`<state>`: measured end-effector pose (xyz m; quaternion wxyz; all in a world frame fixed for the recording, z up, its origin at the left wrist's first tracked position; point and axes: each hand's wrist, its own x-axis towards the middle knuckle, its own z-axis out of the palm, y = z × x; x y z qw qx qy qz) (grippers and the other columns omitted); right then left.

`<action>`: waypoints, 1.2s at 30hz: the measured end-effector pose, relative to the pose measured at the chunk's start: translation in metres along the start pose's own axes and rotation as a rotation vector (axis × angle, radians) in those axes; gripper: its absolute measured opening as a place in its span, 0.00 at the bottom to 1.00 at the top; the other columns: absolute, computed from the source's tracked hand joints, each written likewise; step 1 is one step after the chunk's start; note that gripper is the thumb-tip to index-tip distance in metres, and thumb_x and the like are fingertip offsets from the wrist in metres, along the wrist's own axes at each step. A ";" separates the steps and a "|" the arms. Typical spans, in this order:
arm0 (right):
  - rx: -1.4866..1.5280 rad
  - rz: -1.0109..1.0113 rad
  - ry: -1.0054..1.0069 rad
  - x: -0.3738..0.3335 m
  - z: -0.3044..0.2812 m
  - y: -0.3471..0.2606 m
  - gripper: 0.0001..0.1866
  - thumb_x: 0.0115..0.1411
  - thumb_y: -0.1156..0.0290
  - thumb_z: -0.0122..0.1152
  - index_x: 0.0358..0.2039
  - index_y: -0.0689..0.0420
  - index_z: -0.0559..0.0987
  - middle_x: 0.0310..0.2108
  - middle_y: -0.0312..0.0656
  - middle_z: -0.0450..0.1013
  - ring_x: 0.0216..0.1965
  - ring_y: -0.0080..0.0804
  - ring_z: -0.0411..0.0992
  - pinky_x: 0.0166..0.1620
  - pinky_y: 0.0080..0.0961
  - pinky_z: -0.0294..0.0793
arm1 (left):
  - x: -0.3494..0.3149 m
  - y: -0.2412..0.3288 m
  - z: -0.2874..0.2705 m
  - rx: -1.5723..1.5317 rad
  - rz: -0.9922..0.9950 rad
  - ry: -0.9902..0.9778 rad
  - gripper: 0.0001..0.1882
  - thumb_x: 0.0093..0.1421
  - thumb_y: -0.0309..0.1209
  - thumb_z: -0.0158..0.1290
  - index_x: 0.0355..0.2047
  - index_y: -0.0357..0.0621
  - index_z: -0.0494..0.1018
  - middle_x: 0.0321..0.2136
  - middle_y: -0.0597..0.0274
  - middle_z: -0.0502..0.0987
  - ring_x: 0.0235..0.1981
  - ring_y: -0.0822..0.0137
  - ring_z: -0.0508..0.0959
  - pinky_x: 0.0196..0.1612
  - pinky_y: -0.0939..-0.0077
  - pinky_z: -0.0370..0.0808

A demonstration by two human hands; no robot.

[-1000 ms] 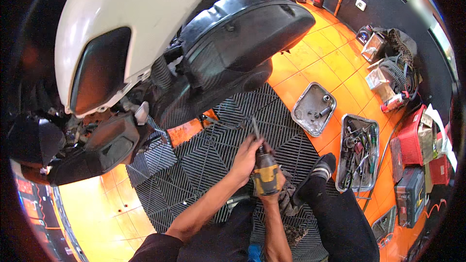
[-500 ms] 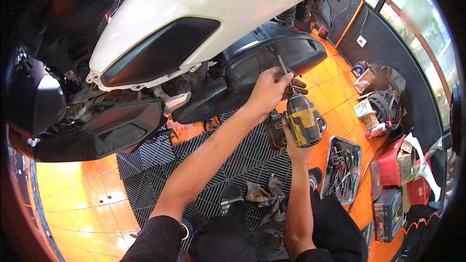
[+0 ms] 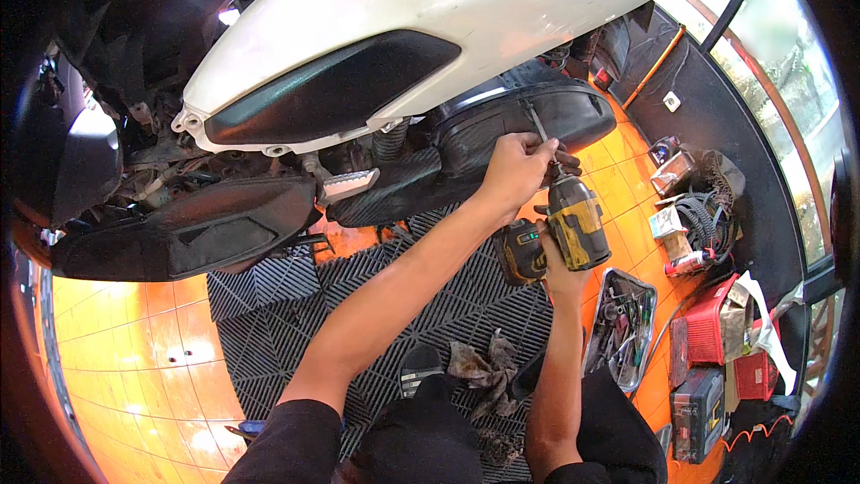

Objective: The person uses a power drill to fasten screws on the side of a white motorcycle. They then position a white side fairing onto the motorcycle frame and secure it using a screwdriver. Another person is visible in the background assisting with the fairing.

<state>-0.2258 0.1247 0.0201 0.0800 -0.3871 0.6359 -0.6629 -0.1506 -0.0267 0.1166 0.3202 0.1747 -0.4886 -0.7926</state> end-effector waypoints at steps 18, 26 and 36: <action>-0.159 0.008 -0.038 0.015 -0.011 -0.016 0.17 0.56 0.71 0.77 0.43 0.62 0.81 0.39 0.36 0.81 0.39 0.23 0.77 0.44 0.26 0.78 | 0.009 -0.003 0.002 -0.141 0.017 0.027 0.16 0.73 0.33 0.48 0.38 0.29 0.76 0.32 0.48 0.83 0.32 0.62 0.84 0.39 0.69 0.82; -0.080 0.106 -0.103 0.023 0.004 -0.052 0.19 0.57 0.73 0.74 0.46 0.64 0.78 0.36 0.43 0.80 0.40 0.33 0.79 0.46 0.32 0.77 | 0.011 0.001 0.005 -0.231 0.036 0.079 0.17 0.73 0.34 0.50 0.37 0.27 0.76 0.31 0.47 0.82 0.28 0.60 0.83 0.35 0.66 0.82; -0.150 -0.159 -0.165 0.033 0.007 -0.026 0.19 0.54 0.73 0.75 0.45 0.63 0.80 0.41 0.43 0.82 0.41 0.36 0.80 0.49 0.31 0.76 | 0.011 0.008 0.004 -0.047 0.071 0.072 0.17 0.73 0.35 0.49 0.40 0.28 0.76 0.32 0.49 0.83 0.30 0.60 0.83 0.37 0.66 0.82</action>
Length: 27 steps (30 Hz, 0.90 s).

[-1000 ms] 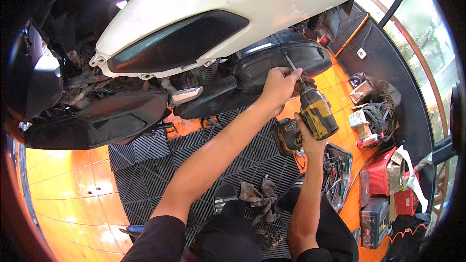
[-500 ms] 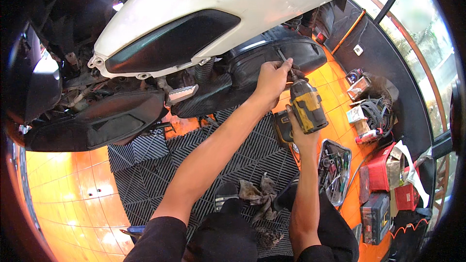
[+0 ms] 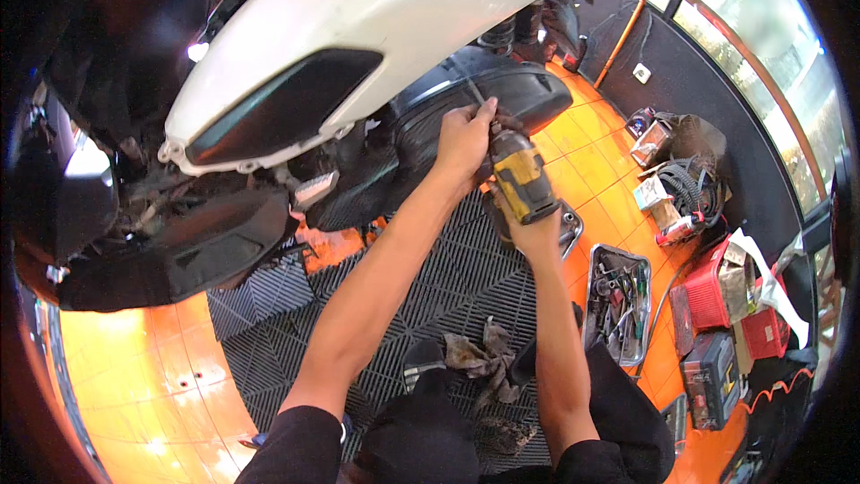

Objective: The person uses a power drill to fasten screws on the side of a white motorcycle. They then position a white side fairing onto the motorcycle frame and secure it using a screwdriver. Another person is visible in the background assisting with the fairing.

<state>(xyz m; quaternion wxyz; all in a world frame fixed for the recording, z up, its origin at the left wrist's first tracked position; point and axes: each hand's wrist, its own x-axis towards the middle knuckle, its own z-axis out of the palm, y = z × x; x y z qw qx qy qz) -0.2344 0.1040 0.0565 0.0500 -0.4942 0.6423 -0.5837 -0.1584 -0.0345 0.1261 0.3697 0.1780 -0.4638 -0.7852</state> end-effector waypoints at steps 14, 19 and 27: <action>0.216 0.303 0.282 0.002 -0.046 0.032 0.18 0.59 0.71 0.73 0.48 0.62 0.79 0.43 0.38 0.81 0.45 0.28 0.79 0.50 0.27 0.77 | 0.068 -0.073 0.072 0.385 0.007 -0.182 0.15 0.73 0.32 0.48 0.40 0.29 0.77 0.33 0.52 0.84 0.34 0.66 0.83 0.40 0.71 0.79; 0.229 0.344 0.194 0.018 -0.073 0.046 0.18 0.59 0.69 0.74 0.47 0.61 0.80 0.42 0.37 0.82 0.43 0.25 0.78 0.46 0.24 0.77 | 0.073 -0.076 0.086 0.452 0.072 -0.037 0.15 0.72 0.31 0.49 0.39 0.28 0.78 0.31 0.55 0.84 0.30 0.69 0.81 0.38 0.72 0.77; 0.264 0.340 0.198 0.023 -0.073 0.068 0.17 0.58 0.68 0.75 0.45 0.61 0.81 0.42 0.37 0.81 0.42 0.26 0.78 0.46 0.27 0.77 | 0.080 -0.086 0.083 0.434 0.108 -0.002 0.15 0.71 0.31 0.51 0.36 0.29 0.78 0.31 0.55 0.83 0.29 0.71 0.80 0.35 0.72 0.75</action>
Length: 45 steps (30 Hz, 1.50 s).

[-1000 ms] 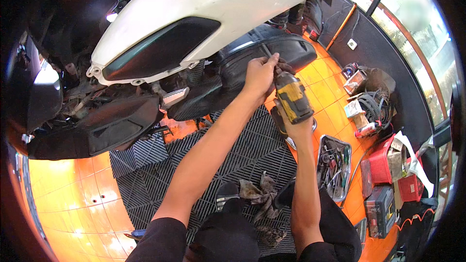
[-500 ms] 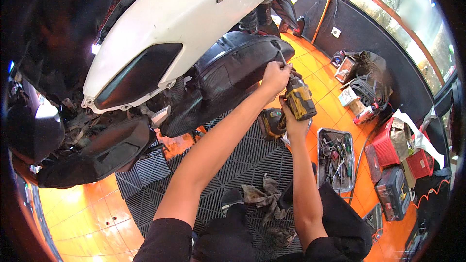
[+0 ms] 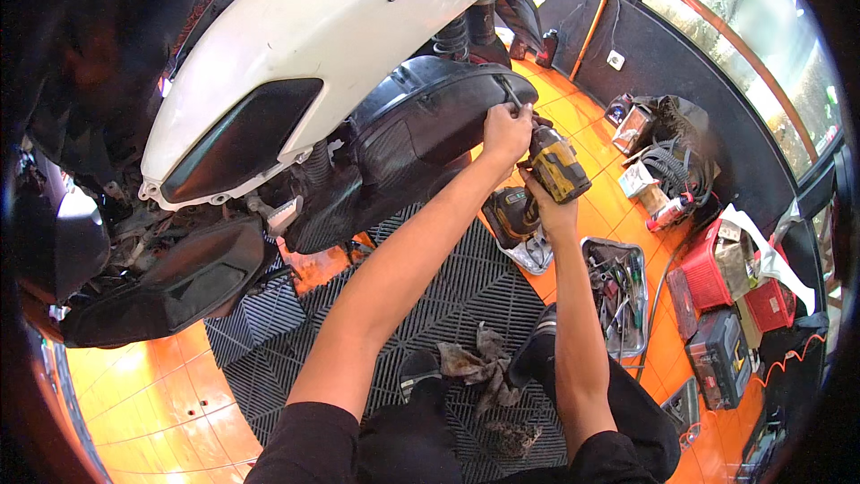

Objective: The person uses a power drill to fasten screws on the side of a white motorcycle. They then position a white side fairing onto the motorcycle frame and secure it using a screwdriver. Another person is visible in the background assisting with the fairing.

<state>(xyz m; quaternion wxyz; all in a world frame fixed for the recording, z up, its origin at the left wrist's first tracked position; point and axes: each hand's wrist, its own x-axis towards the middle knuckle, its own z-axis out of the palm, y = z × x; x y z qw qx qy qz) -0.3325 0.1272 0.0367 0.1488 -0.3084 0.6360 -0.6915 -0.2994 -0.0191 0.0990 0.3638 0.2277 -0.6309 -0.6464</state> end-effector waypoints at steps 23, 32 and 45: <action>-0.312 -0.399 -0.098 0.011 -0.010 -0.013 0.17 0.57 0.72 0.73 0.46 0.63 0.80 0.39 0.41 0.83 0.40 0.32 0.81 0.45 0.31 0.78 | 0.008 -0.002 -0.004 -0.237 -0.038 -0.089 0.14 0.75 0.30 0.44 0.46 0.29 0.73 0.33 0.52 0.82 0.31 0.67 0.80 0.36 0.71 0.78; -0.160 0.012 -0.055 0.010 0.000 -0.039 0.18 0.58 0.69 0.75 0.46 0.60 0.81 0.38 0.34 0.80 0.35 0.22 0.75 0.39 0.24 0.75 | 0.001 0.016 0.001 -0.209 -0.052 0.046 0.16 0.72 0.33 0.50 0.36 0.31 0.78 0.31 0.58 0.81 0.30 0.69 0.78 0.37 0.71 0.74; -0.161 -0.133 -0.144 0.024 -0.013 -0.034 0.20 0.58 0.71 0.73 0.49 0.63 0.80 0.45 0.42 0.82 0.47 0.31 0.80 0.50 0.30 0.77 | 0.011 0.005 0.010 -0.199 -0.041 0.152 0.16 0.70 0.33 0.51 0.32 0.30 0.77 0.27 0.56 0.79 0.27 0.69 0.76 0.34 0.68 0.72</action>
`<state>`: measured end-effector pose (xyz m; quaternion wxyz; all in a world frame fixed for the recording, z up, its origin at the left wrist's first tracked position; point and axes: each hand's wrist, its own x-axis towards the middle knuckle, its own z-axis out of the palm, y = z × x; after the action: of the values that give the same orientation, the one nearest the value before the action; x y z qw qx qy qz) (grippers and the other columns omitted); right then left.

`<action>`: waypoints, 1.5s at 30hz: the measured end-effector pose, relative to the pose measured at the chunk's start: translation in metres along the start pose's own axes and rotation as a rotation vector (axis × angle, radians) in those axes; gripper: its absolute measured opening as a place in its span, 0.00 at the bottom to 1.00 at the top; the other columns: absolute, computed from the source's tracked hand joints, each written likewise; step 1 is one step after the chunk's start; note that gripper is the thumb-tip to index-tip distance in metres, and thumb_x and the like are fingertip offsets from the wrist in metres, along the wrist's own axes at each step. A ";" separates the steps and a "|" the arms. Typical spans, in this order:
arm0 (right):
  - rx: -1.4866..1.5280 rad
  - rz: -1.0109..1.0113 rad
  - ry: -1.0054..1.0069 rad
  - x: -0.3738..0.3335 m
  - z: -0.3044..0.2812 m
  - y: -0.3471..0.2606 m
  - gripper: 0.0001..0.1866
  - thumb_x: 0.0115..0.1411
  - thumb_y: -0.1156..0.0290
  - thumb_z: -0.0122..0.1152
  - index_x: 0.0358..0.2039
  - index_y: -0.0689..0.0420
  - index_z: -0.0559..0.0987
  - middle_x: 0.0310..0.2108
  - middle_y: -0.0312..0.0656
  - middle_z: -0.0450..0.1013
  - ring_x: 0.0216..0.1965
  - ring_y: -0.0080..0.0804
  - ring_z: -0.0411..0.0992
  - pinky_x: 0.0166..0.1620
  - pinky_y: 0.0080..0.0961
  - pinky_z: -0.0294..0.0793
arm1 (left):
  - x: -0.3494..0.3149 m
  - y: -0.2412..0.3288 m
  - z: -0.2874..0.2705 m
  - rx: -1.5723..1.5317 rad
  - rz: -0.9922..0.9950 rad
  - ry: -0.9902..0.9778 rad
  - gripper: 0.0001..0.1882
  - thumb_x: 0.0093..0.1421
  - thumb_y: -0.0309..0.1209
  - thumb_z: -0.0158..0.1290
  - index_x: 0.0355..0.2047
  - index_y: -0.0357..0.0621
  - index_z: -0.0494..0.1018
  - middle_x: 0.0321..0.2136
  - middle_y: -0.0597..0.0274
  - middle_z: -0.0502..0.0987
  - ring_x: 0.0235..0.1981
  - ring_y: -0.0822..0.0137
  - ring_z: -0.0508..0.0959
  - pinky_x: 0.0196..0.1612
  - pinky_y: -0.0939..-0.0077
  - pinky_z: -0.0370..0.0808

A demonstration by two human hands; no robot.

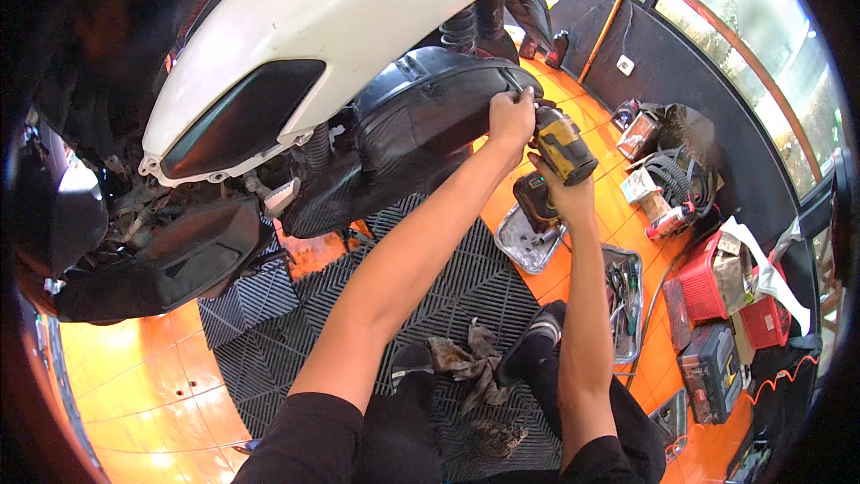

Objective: The person uses a power drill to fasten screws on the side of a white motorcycle. They then position a white side fairing onto the motorcycle frame and secure it using a screwdriver. Another person is visible in the background assisting with the fairing.

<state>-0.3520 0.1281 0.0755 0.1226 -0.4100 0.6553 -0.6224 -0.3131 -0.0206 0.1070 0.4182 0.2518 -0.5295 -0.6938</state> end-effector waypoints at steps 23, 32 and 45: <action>0.693 0.307 0.057 -0.200 0.150 0.116 0.25 0.46 0.72 0.76 0.46 0.65 0.80 0.44 0.45 0.80 0.42 0.35 0.82 0.46 0.29 0.80 | -0.127 -0.062 -0.146 0.158 -0.306 -0.148 0.14 0.74 0.39 0.46 0.49 0.40 0.70 0.34 0.60 0.77 0.34 0.62 0.80 0.43 0.62 0.80; 0.671 -0.022 0.137 -0.137 0.153 0.125 0.31 0.43 0.70 0.77 0.49 0.66 0.77 0.43 0.48 0.79 0.41 0.36 0.82 0.46 0.27 0.79 | -0.086 -0.058 -0.148 0.187 -0.145 -0.100 0.15 0.75 0.36 0.45 0.52 0.38 0.69 0.38 0.57 0.79 0.37 0.61 0.82 0.48 0.59 0.81; 0.657 -0.114 0.127 -0.119 0.145 0.128 0.33 0.44 0.71 0.76 0.52 0.65 0.76 0.36 0.48 0.81 0.37 0.34 0.82 0.43 0.27 0.79 | -0.075 -0.054 -0.158 0.005 -0.154 -0.204 0.11 0.74 0.35 0.45 0.48 0.41 0.71 0.39 0.59 0.79 0.41 0.62 0.80 0.58 0.55 0.76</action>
<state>-0.2279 0.0922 -0.1115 0.1721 -0.3451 0.4022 -0.8304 -0.1651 -0.0352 -0.0002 0.3072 0.2210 -0.5501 -0.7444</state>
